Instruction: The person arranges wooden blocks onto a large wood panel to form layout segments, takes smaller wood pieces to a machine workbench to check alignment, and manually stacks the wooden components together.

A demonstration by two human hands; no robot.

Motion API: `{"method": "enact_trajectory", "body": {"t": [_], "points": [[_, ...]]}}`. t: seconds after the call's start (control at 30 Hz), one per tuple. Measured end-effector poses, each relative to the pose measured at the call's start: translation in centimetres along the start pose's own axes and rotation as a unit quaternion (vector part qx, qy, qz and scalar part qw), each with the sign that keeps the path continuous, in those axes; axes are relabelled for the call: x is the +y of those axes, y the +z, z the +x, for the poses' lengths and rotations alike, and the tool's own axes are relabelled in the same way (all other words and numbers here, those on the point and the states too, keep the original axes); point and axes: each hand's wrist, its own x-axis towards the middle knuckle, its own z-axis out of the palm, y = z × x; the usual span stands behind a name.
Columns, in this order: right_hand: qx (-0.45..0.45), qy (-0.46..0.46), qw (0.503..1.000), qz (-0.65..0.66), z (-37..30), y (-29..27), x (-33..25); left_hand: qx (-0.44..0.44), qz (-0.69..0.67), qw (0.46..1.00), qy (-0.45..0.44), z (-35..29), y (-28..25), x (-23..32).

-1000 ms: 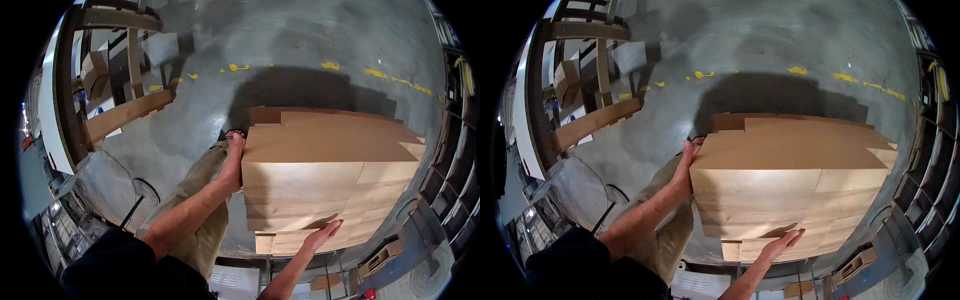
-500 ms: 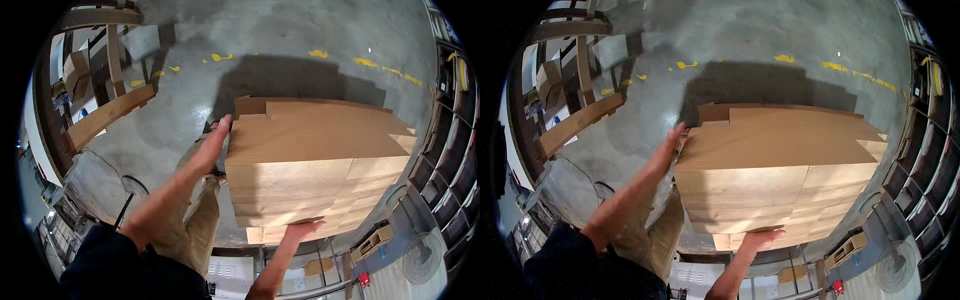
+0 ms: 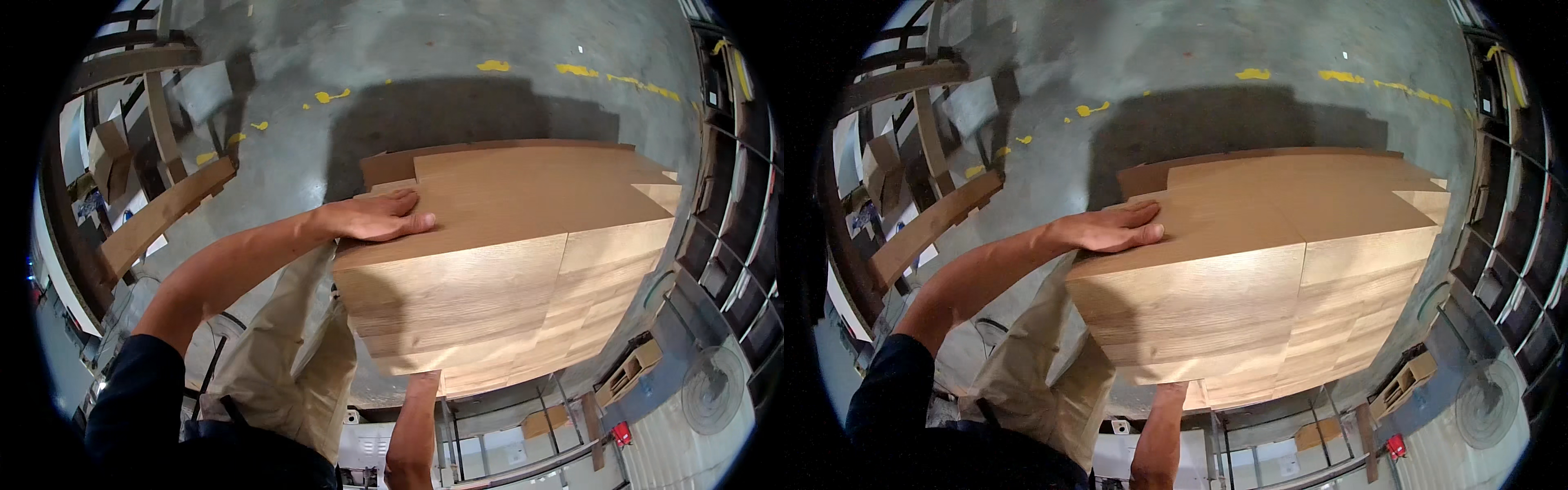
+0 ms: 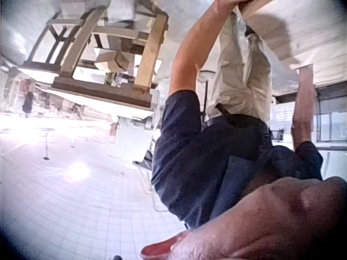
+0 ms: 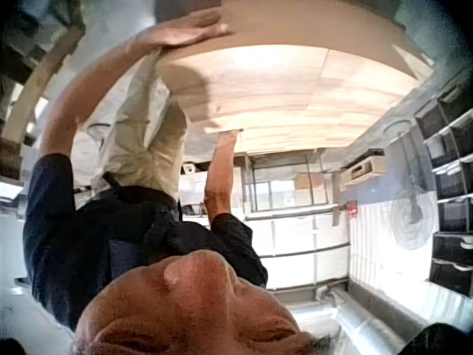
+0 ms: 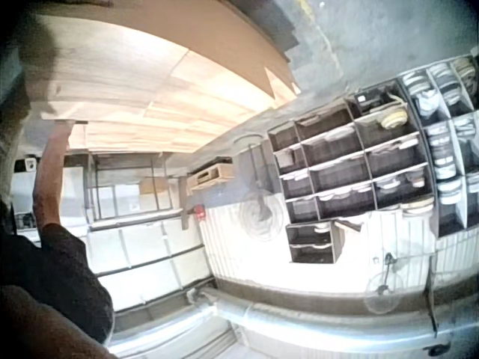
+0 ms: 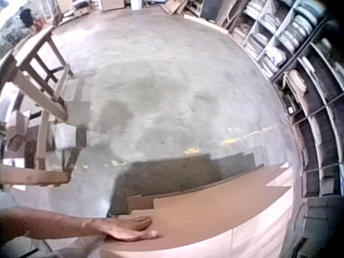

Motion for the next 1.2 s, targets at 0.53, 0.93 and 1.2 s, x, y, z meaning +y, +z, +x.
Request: {"method": "enact_trajectory", "body": {"t": [0.53, 0.93, 1.2], "points": [[-0.002, 0.014, 1.000, 0.013, -0.2, -0.7, 0.4, 0.036, -0.042, 0.997, 0.057, 0.6, 0.7, -1.3], [-0.018, 0.016, 1.000, -0.016, -0.3, -1.8, 1.3, -0.013, -0.113, 0.993, 0.044, 0.0, -1.3, 1.3], [-0.049, 0.028, 0.997, -0.055, 0.5, -2.4, 1.6, -0.025, -0.048, 0.996, 0.070, -0.2, 0.1, 0.2]]}}
